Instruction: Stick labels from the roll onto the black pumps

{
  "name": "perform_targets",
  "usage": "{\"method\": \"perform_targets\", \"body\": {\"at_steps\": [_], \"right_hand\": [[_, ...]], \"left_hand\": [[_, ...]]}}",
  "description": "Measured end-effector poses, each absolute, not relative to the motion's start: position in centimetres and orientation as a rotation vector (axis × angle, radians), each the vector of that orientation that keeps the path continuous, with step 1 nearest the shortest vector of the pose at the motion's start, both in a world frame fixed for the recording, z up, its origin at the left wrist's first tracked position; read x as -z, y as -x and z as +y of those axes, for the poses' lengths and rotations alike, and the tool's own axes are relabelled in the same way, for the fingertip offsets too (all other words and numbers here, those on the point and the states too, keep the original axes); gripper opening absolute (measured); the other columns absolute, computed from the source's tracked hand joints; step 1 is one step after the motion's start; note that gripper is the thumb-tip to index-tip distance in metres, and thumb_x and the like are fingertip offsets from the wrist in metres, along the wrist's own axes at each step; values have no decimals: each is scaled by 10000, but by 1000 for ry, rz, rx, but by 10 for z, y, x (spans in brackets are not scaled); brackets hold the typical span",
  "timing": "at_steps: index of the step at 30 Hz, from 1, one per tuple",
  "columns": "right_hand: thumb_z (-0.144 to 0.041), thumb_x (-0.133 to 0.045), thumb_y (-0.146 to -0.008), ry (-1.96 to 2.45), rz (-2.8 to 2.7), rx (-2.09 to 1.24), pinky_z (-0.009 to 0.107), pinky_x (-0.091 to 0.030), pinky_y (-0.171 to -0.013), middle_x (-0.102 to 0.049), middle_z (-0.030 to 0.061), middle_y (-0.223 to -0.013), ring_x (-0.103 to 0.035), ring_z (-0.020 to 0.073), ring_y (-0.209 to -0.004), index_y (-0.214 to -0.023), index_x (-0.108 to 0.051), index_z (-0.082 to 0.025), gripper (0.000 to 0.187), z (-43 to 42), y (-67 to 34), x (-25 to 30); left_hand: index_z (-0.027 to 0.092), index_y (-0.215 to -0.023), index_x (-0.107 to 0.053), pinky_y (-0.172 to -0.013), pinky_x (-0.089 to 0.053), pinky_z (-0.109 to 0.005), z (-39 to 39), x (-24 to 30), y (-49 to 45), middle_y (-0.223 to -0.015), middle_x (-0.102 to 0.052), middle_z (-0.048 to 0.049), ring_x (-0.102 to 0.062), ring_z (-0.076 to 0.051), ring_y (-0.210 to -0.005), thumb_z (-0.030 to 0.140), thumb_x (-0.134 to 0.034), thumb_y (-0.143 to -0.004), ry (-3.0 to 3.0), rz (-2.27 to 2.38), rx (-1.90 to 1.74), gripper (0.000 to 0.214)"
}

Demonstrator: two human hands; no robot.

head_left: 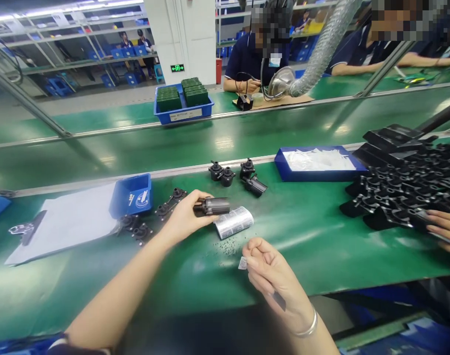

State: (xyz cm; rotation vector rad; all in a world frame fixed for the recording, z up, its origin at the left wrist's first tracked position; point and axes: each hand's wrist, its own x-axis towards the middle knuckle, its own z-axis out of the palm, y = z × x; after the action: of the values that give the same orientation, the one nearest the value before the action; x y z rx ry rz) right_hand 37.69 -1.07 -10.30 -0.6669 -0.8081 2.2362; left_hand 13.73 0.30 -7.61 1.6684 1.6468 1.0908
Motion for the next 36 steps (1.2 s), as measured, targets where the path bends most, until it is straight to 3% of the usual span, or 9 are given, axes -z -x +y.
{"method": "perform_targets", "body": {"at_steps": [6,13,16,22,28,36], "right_hand": [[-170,-717,-814,594,-778,-2264,179,-127,-368,-456,-80,-722,-166,-46,-350,-738,-429,-184,298,-9,-367,96],[-180,-725,-800,578,-755,-2362,167,-137,-356,-450,-82,-731,-168,-42,-349,-738,-393,-196,338,-25,-350,92],[-193,-735,-795,564,-753,-2408,161,-137,-351,-457,-85,-720,-174,-41,-347,-749,-401,-198,337,-33,-342,94],[-185,-730,-803,580,-731,-2440,156,-143,-357,-442,-86,-716,-172,-35,-360,-773,-424,-196,308,-39,-333,95],[-175,-699,-836,686,-752,-2400,164,-135,-378,-427,-84,-685,-152,-19,-394,-745,-430,-180,284,-34,-333,92],[-191,-716,-825,792,-858,-2377,185,-130,-379,-371,-103,-574,-165,8,-394,-708,-383,-196,353,-34,-328,95]], "left_hand": [[188,-1063,-614,-735,-449,-273,-55,68,-118,-1017,-622,-44,-583,-191,-868,332,-833,-639,-1203,1276,-917,498],[171,-1017,-634,-829,-438,-280,-64,91,-128,-964,-617,-50,-568,-180,-901,246,-879,-577,-979,989,-918,509],[169,-1035,-631,-778,-459,-261,-72,99,-139,-987,-595,-61,-567,-172,-889,359,-836,-659,-855,881,-1023,469],[244,-1193,-536,-693,-518,-305,-82,110,-157,-1014,-563,-59,-586,-151,-797,505,-533,-900,-583,811,-1111,392],[236,-1315,-416,-549,-460,-235,-83,112,-163,-889,-559,-38,-540,-125,-687,483,-471,-939,-606,894,-1179,454],[252,-1324,-362,-544,-462,-256,-87,120,-168,-913,-561,-19,-548,-104,-605,542,-390,-950,-642,924,-1155,474]]}}
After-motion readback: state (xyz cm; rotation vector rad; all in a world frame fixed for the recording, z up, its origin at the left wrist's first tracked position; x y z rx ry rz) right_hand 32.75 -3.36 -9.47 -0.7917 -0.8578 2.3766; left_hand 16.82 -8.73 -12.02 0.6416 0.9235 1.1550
